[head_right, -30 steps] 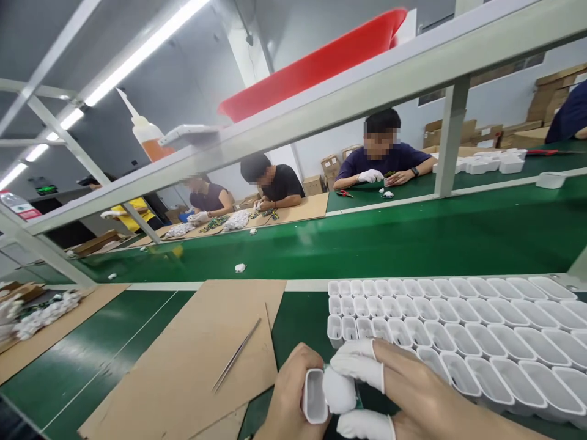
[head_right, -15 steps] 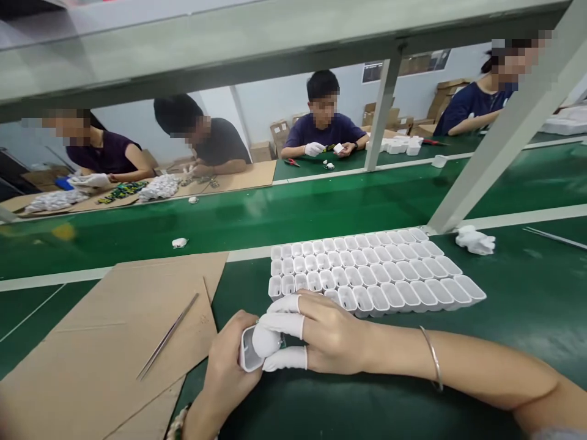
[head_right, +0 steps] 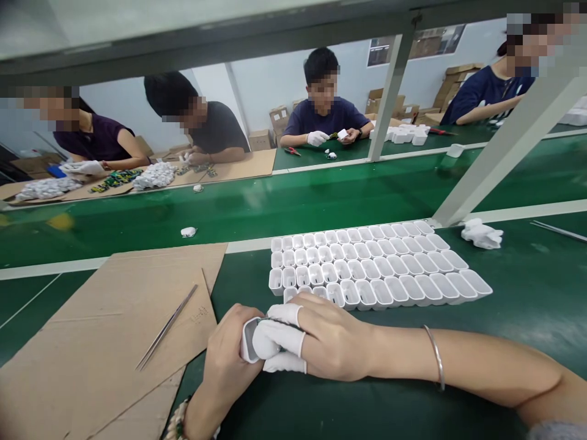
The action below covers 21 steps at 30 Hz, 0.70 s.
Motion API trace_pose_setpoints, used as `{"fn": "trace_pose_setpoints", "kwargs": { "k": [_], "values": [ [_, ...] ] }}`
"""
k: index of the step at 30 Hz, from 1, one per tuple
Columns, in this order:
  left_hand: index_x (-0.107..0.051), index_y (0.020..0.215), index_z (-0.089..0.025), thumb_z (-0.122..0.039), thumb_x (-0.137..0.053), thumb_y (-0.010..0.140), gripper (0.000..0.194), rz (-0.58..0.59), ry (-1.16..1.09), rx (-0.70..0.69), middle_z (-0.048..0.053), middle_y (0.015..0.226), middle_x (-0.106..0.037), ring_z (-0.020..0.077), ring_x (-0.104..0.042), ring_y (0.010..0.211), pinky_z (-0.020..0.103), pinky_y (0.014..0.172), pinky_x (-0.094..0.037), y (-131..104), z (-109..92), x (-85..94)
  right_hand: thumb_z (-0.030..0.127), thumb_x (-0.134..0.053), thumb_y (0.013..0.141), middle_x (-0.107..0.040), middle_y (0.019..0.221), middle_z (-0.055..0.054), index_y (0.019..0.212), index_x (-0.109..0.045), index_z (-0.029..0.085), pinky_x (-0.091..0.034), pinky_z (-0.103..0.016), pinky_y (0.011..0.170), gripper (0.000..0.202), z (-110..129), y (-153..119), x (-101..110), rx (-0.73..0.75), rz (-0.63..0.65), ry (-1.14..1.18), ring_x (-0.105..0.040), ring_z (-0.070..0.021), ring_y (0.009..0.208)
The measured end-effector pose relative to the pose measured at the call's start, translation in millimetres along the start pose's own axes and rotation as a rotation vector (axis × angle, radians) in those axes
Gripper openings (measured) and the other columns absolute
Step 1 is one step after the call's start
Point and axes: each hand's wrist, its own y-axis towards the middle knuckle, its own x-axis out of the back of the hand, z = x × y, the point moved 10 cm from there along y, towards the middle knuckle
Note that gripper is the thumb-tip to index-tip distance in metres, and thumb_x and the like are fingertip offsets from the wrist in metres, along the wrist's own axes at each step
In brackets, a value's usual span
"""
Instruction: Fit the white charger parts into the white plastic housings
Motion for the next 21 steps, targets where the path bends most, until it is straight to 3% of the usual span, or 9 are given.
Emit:
{"fn": "trace_pose_setpoints", "kwargs": {
  "k": [14, 21],
  "values": [
    [-0.050, 0.093, -0.016, -0.005, -0.053, 0.081, 0.016, 0.030, 0.051, -0.014, 0.005, 0.072, -0.056, 0.0172, -0.050, 0.063, 0.026, 0.053, -0.041, -6.5, -1.0, -7.8, 0.023, -0.055, 0.095, -0.066, 0.092, -0.013, 0.122, -0.054, 0.006, -0.055, -0.037, 0.072, 0.032, 0.9, -2.8, -11.0, -0.026, 0.063, -0.082, -0.062, -0.0209, 0.081],
    [-0.048, 0.092, -0.018, -0.007, -0.049, 0.080, 0.017, 0.065, -0.087, 0.104, 0.002, 0.073, -0.055, 0.0155, -0.053, 0.062, 0.024, 0.053, -0.042, -8.8, 7.7, -14.8, 0.040, -0.061, 0.091, -0.065, 0.094, -0.011, 0.127, -0.050, 0.010, -0.052, -0.036, 0.080, 0.048, -4.8, -1.6, -10.4, -0.072, 0.015, 0.003, -0.061, -0.0208, 0.088]
  ]
}}
